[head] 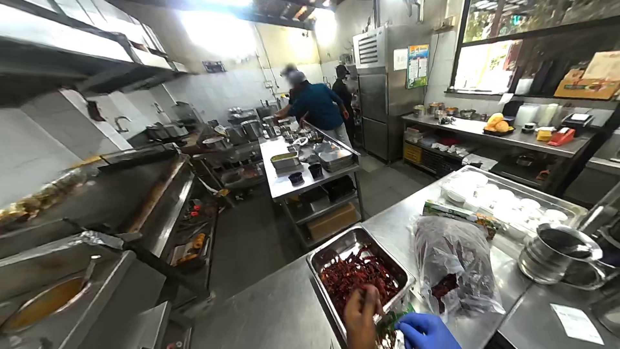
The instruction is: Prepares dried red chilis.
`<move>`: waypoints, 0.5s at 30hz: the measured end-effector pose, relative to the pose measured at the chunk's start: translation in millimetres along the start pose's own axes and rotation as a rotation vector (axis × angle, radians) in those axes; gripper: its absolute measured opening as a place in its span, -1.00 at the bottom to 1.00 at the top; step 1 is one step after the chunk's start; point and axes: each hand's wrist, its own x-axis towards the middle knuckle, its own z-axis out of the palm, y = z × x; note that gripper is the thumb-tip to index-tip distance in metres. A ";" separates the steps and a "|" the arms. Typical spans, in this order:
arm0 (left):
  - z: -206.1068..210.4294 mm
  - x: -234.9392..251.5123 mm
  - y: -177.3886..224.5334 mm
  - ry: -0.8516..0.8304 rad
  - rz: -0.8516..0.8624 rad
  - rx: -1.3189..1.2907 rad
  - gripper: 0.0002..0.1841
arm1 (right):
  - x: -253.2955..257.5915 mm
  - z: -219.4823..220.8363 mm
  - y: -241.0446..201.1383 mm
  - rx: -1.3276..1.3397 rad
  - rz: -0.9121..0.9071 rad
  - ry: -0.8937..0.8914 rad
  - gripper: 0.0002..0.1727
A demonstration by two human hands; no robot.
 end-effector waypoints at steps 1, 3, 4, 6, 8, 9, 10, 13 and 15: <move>-5.4 9.5 -0.1 -0.021 -0.094 -0.106 -0.73 | 1.4 0.2 14.7 -0.173 0.014 -0.028 -0.70; -12.4 22.2 2.9 0.006 -0.242 -0.310 -0.69 | -2.3 1.6 39.3 -0.491 -0.010 -0.079 -0.55; -14.9 26.8 5.3 0.029 -0.299 -0.388 -0.69 | -6.3 1.7 47.7 -0.608 -0.029 -0.076 -0.47; -21.0 34.0 7.4 0.051 -0.342 -0.474 -0.68 | -12.8 -1.2 62.8 -0.724 -0.044 -0.029 -0.43; -29.5 39.5 1.4 0.042 -0.271 -0.273 -0.71 | -16.1 -12.1 70.0 -0.731 -0.017 0.012 -0.46; -35.6 43.0 -5.1 0.023 -0.194 0.020 -0.76 | -15.0 -20.7 70.7 -0.748 0.005 0.030 -0.48; -43.5 45.3 -14.9 0.004 -0.118 0.437 -0.74 | -14.6 -30.6 69.5 -0.781 0.038 0.041 -0.49; -63.9 32.6 -56.9 0.001 0.035 1.166 -0.56 | -24.1 -62.6 66.2 -0.911 0.134 0.079 -0.53; -71.1 27.2 -76.9 0.110 0.155 1.106 -0.68 | -21.7 -81.1 65.5 -0.973 0.120 0.151 -0.64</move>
